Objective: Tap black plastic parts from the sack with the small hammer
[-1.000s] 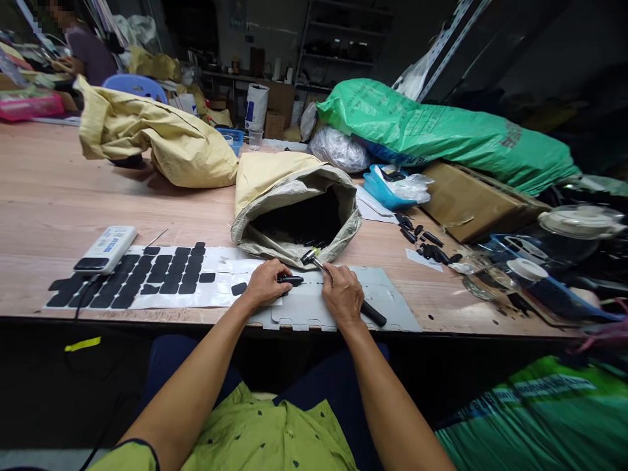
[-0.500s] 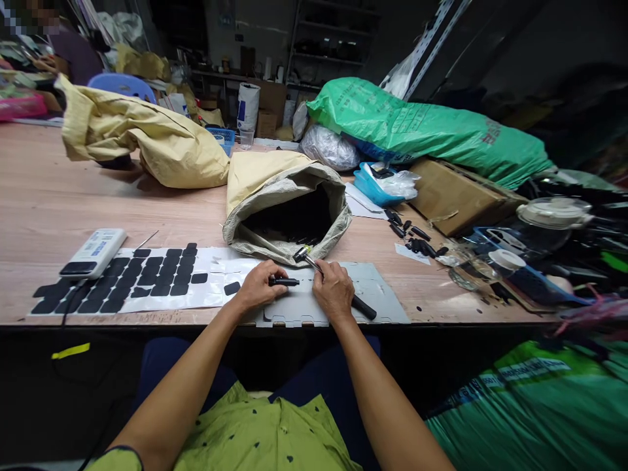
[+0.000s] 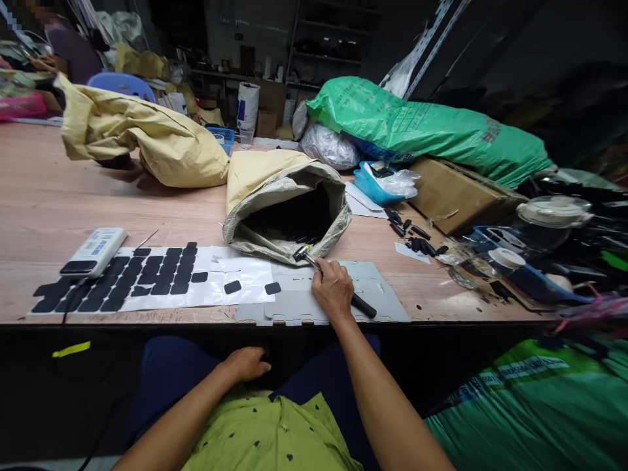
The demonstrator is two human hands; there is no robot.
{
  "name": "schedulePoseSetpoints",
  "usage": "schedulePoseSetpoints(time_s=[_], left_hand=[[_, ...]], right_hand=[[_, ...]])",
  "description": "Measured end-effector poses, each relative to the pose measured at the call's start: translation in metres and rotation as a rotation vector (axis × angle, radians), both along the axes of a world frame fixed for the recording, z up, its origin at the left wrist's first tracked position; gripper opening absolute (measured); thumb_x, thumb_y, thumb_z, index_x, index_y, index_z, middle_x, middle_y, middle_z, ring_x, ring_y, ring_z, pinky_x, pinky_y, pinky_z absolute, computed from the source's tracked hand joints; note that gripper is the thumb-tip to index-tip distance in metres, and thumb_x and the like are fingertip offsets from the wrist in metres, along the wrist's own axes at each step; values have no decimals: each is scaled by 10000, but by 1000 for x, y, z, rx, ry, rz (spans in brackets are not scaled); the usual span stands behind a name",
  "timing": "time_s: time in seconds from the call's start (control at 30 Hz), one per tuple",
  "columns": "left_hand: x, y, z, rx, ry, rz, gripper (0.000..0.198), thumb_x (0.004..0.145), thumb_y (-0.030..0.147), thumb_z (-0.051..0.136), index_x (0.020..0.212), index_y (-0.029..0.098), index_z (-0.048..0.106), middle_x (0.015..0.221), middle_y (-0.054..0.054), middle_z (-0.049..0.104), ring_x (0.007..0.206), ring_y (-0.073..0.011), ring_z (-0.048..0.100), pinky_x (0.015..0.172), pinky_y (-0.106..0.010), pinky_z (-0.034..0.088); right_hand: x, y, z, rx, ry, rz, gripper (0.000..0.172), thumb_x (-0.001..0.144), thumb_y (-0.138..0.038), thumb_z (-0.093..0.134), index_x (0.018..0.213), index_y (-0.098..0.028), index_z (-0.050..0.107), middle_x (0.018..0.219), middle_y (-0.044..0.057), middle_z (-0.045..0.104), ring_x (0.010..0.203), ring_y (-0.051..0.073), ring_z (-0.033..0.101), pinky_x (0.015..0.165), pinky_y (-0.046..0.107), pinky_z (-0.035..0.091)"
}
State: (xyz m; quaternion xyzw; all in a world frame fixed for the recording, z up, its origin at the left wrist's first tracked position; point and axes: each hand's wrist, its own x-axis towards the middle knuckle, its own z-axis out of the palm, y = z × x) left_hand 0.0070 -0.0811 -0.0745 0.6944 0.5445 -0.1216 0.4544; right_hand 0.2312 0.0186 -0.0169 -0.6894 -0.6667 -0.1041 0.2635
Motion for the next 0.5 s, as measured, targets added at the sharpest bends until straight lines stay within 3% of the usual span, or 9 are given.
schedulePoseSetpoints(time_s=[0.07, 0.13, 0.2, 0.33, 0.4, 0.5], left_hand=[[1, -2, -11, -11, 34, 12, 382, 814, 329, 609, 1190, 285, 664, 1220, -68, 682, 1162, -299, 611, 940, -380, 476], [2, -2, -3, 22, -17, -21, 415, 789, 329, 644, 1201, 287, 665, 1231, -72, 679, 1172, -307, 605, 949, -389, 476], [5, 3, 21, 39, -141, -118, 411, 760, 343, 690, 1165, 271, 694, 1153, -77, 710, 1077, -301, 646, 891, -374, 501], [15, 36, 90, -116, -598, -329, 356, 761, 422, 733, 1063, 234, 736, 867, -26, 735, 783, -188, 673, 717, -263, 510], [23, 67, 117, -127, -792, -251, 349, 806, 430, 692, 1067, 200, 722, 839, -23, 718, 712, -149, 645, 691, -248, 506], [41, 125, 133, 202, -882, 55, 281, 832, 381, 658, 983, 151, 716, 830, -40, 704, 696, -138, 618, 666, -247, 494]], right_hand=[[0, 0, 0, 7, -6, 3, 326, 844, -162, 529, 1131, -208, 676, 888, 64, 610, 819, 196, 468, 688, 309, 304], [0, 0, -1, 14, -9, 1, 325, 843, -160, 526, 1127, -208, 678, 885, 64, 613, 815, 196, 469, 690, 310, 302], [0, 0, -1, 17, -13, -4, 325, 847, -158, 524, 1129, -208, 678, 886, 64, 615, 817, 197, 470, 695, 312, 303], [-1, 0, 0, -10, -28, -18, 326, 856, -159, 535, 1147, -211, 672, 901, 65, 613, 831, 201, 478, 704, 310, 306], [-2, -1, 2, -24, -33, -27, 324, 859, -164, 540, 1151, -212, 670, 909, 68, 613, 833, 203, 481, 701, 309, 306], [-2, -1, 4, -32, -36, -31, 324, 864, -165, 533, 1154, -211, 670, 907, 68, 617, 836, 206, 486, 699, 313, 308]])
